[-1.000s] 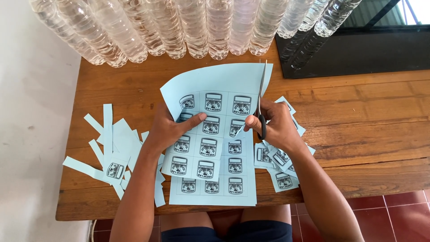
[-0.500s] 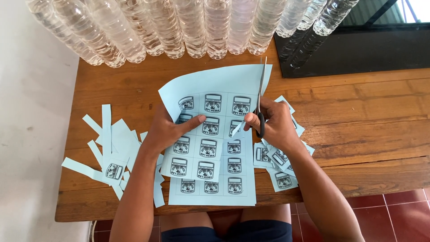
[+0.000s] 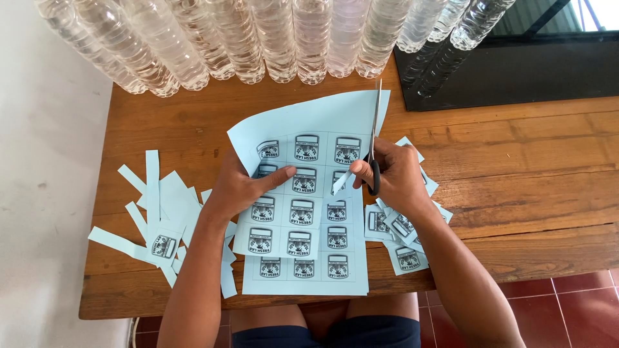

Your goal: Cutting out printed product labels from a sheet of paper using scissors

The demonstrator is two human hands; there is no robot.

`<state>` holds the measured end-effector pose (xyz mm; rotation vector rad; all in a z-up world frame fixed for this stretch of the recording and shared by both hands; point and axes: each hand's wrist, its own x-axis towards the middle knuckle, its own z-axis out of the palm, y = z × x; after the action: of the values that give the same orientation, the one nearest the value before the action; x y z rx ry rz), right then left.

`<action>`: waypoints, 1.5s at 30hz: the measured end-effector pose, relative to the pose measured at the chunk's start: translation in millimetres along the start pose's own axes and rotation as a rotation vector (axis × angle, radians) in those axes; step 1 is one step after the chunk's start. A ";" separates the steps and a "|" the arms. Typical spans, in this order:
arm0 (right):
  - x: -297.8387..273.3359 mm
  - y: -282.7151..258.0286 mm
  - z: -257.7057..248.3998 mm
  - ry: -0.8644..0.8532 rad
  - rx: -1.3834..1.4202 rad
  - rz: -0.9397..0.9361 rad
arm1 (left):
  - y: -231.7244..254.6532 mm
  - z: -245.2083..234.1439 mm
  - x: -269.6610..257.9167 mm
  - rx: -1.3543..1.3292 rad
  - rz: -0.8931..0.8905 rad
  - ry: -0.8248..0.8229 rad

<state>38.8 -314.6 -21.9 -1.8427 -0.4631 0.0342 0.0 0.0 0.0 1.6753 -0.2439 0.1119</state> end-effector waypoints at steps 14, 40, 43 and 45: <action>0.0 -1.0 -0.7 0.008 -0.028 0.035 | -10.3 -0.3 -1.0 0.011 0.009 -0.010; 9.2 -4.4 -4.9 0.266 -0.303 0.063 | -56.0 -9.3 14.9 0.084 0.077 0.551; 13.8 -22.0 -0.9 0.097 -0.515 0.173 | -42.9 -14.9 17.8 0.096 0.119 0.692; 14.2 -31.9 4.3 -0.078 -0.639 0.156 | -48.1 -19.8 16.9 0.049 0.189 0.840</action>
<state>41.3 -298.2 9.1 -2.5109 -0.4093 0.0705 28.6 22.9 -40.6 1.5130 0.2399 0.9405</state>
